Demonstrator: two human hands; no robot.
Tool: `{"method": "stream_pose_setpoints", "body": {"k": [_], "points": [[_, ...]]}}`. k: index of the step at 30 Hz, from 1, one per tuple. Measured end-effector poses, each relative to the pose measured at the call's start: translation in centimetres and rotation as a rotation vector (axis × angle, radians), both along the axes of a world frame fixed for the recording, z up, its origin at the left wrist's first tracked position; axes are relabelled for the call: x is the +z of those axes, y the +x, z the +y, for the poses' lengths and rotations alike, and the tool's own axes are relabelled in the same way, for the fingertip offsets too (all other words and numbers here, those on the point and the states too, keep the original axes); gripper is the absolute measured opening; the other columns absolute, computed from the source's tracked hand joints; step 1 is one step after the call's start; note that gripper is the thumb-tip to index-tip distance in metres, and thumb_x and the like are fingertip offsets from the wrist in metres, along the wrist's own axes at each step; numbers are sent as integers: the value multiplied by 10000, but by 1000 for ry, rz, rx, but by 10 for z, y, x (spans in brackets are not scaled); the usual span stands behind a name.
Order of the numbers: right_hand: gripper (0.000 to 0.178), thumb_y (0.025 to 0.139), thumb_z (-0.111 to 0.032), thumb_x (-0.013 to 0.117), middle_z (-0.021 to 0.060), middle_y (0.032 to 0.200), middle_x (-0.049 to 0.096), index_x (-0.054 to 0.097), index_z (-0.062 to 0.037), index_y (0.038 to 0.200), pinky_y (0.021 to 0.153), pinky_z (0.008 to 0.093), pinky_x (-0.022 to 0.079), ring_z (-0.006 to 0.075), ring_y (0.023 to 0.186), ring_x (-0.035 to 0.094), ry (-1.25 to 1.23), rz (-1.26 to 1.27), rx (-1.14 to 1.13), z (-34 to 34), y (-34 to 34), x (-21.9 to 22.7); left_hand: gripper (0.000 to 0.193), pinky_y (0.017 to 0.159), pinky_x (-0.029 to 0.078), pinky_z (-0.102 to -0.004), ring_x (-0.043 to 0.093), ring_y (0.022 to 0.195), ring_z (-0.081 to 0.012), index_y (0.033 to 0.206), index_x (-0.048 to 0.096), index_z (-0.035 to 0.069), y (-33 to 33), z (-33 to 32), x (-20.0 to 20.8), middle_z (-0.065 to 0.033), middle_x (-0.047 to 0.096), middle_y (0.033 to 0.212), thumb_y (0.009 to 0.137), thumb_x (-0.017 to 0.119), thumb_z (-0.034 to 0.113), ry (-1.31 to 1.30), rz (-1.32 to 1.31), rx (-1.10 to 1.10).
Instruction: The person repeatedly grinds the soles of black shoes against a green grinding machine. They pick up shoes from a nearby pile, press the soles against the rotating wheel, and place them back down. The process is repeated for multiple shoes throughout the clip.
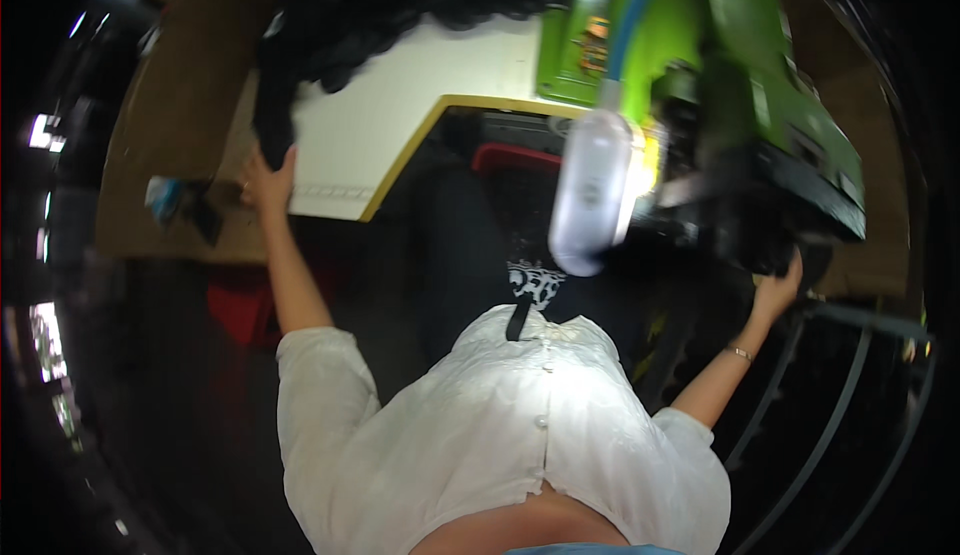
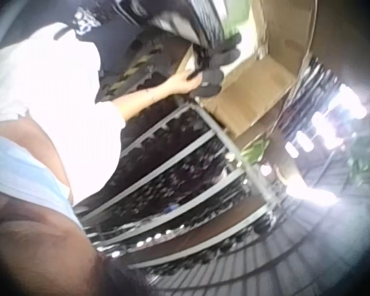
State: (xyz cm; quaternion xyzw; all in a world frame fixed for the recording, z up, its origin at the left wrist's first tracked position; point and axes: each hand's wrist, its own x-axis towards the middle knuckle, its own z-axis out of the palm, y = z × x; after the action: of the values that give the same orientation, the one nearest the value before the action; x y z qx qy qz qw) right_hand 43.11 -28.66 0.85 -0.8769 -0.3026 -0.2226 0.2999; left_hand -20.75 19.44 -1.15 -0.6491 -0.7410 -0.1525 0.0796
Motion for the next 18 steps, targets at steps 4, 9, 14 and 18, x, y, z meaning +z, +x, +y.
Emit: {"method": "stream_pose_setpoints", "body": {"k": [4,9,14,18], "points": [[341,799,-137,633,168,1108,582,573,18,1097,901,375,417,309,1046,546,100,-75,-12,33,-39,0,641,913,392,-510,476,1120,-375,1322,415,164,13,-25,13,-152,502,1239,762,620,398,-30,72,-93],[255,794,-21,545,115,1016,602,578,14,1045,862,314,433,236,916,580,217,94,371,69,-90,-13,481,929,395,-410,491,1084,-355,1153,594,135,98,-128,25,-178,460,1245,681,657,70,-32,-218,-453],[593,707,-431,705,186,1134,562,579,-17,1113,932,408,377,337,1076,510,-433,501,817,121,-196,14,163,568,473,-337,603,617,-239,793,671,113,190,-214,73,-40,616,727,649,737,152,-278,-431,-967],[467,704,-154,753,134,1058,608,561,-5,1102,828,323,455,210,962,576,-320,1156,1087,126,-216,12,205,585,487,-276,632,625,-155,801,665,71,238,-244,84,-41,638,683,636,779,113,-539,-1043,-1161]]}}
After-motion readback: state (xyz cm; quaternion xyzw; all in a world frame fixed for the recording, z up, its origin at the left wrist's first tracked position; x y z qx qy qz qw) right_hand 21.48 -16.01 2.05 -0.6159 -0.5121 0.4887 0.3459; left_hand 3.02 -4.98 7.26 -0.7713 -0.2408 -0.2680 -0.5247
